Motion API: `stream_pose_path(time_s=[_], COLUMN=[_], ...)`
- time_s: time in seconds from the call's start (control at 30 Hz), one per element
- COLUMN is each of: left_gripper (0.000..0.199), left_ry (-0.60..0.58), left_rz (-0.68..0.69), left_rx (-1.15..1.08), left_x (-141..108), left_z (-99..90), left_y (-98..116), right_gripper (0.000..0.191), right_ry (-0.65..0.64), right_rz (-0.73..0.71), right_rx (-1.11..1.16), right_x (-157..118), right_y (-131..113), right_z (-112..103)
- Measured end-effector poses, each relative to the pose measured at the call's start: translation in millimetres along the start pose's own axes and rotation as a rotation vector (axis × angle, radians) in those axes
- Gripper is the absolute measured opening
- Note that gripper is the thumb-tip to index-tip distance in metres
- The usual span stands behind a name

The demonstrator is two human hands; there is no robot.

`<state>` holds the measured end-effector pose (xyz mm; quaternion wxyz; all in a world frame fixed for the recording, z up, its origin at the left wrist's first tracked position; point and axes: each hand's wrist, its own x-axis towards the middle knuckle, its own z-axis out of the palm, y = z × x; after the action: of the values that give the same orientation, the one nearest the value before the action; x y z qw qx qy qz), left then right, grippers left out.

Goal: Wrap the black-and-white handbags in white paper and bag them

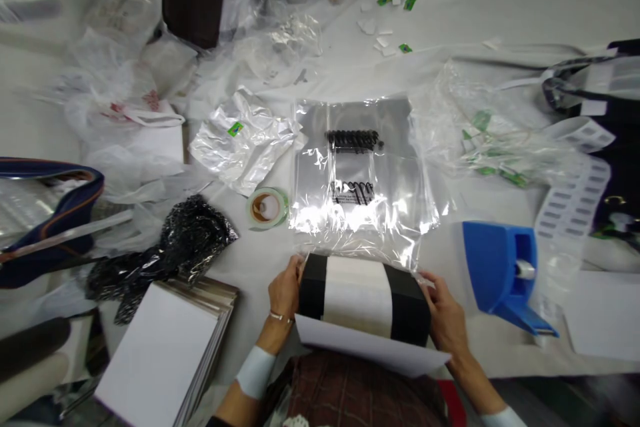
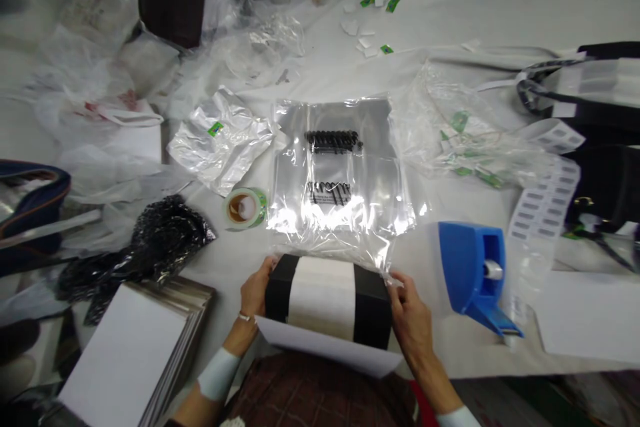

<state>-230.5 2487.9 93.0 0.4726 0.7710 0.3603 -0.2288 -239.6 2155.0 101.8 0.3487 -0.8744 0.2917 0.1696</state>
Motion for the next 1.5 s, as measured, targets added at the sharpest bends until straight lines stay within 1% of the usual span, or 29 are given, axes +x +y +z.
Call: stream_pose_path(time_s=[0.07,0.1,0.13,0.17,0.2,0.27,0.33,0.37,0.4,0.5,0.57,0.63,0.7,0.77,0.83,0.87,0.93,0.97,1.03,1.1,1.13,1.17,1.23,1.3,1.37,1.43,1.5], left_gripper=[0.026,0.03,0.032,0.033,0.033,0.036,0.041,0.043,0.044,0.041,0.038,0.035,0.029,0.017,0.009,0.011,0.017,0.018,0.019,0.02,0.02,0.021,0.021,0.023,0.025,0.026,0.025], left_ry=[0.141,0.2,0.233,0.233,0.193,0.039,-0.097,-0.12,-0.115,-0.045,0.016,0.095,0.162,0.19,0.21,0.231,0.298,0.332,0.376,0.354,0.329,0.301,0.238,0.163,0.05,-0.075,-0.188], left_rz=[0.064,0.116,0.18,0.254,0.334,0.486,0.572,0.579,0.568,0.537,0.545,0.546,0.52,0.463,0.426,0.433,0.494,0.532,0.588,0.623,0.627,0.609,0.49,0.319,0.208,0.184,0.207], left_rx=[0.182,0.22,0.218,0.201,0.182,0.153,0.145,0.156,0.179,0.269,0.281,0.24,0.172,0.118,0.12,0.15,0.23,0.269,0.321,0.31,0.274,0.211,0.018,-0.206,-0.392,-0.47,-0.396], left_x=[1,2,3,3,4,3,2,2,1,1,2,4,6,7,7,7,6,6,3,-2,-5,-8,-12,-13,-11,-8,-7], left_z=[3.1,4.1,4.3,3.9,2.7,-1.2,-5.4,-7.0,-7.9,-6.3,-2.4,1.9,5.1,6.6,6.0,5.0,1.9,-0.1,-4.0,-6.6,-7.0,-6.7,-4.9,-3.4,-5.3,-12.8,-25.6], left_y=[3,3,2,1,0,-3,-5,-7,-8,-13,-15,-15,-13,-9,-4,-3,-1,0,-1,-1,1,3,8,14,17,19,23], right_gripper=[0.052,0.051,0.05,0.049,0.047,0.045,0.043,0.043,0.043,0.045,0.047,0.051,0.057,0.06,0.059,0.058,0.055,0.053,0.047,0.04,0.038,0.038,0.047,0.054,0.047,0.041,0.041], right_ry=[-0.001,0.002,-0.001,-0.011,-0.026,-0.042,-0.018,0.011,0.042,0.1,0.108,0.126,0.144,0.15,0.145,0.142,0.125,0.113,0.092,0.099,0.105,0.105,0.084,0.044,-0.004,-0.061,-0.137], right_rz=[-0.085,-0.125,-0.16,-0.187,-0.209,-0.247,-0.305,-0.336,-0.364,-0.415,-0.414,-0.372,-0.304,-0.23,-0.159,-0.126,-0.084,-0.081,-0.138,-0.221,-0.233,-0.21,-0.085,0.029,0.059,0.034,-0.013], right_rx=[-0.154,-0.226,-0.284,-0.327,-0.355,-0.372,-0.359,-0.344,-0.319,-0.172,-0.054,0.023,0.094,0.18,0.259,0.279,0.277,0.262,0.225,0.213,0.231,0.273,0.393,0.467,0.435,0.354,0.296], right_x=[0,0,0,0,1,3,6,7,8,11,11,9,5,1,-2,-4,-5,-5,-5,-4,-4,-3,-3,-3,-2,-1,2], right_y=[3,5,8,10,13,15,13,11,9,3,2,1,1,0,-2,-3,-5,-6,-7,-10,-11,-12,-15,-15,-15,-14,-14], right_z=[-2,-2,-2,-3,-3,-4,-5,-5,-5,-4,-3,-2,1,3,5,5,3,1,-3,-6,-7,-7,-6,-7,-10,-16,-24])
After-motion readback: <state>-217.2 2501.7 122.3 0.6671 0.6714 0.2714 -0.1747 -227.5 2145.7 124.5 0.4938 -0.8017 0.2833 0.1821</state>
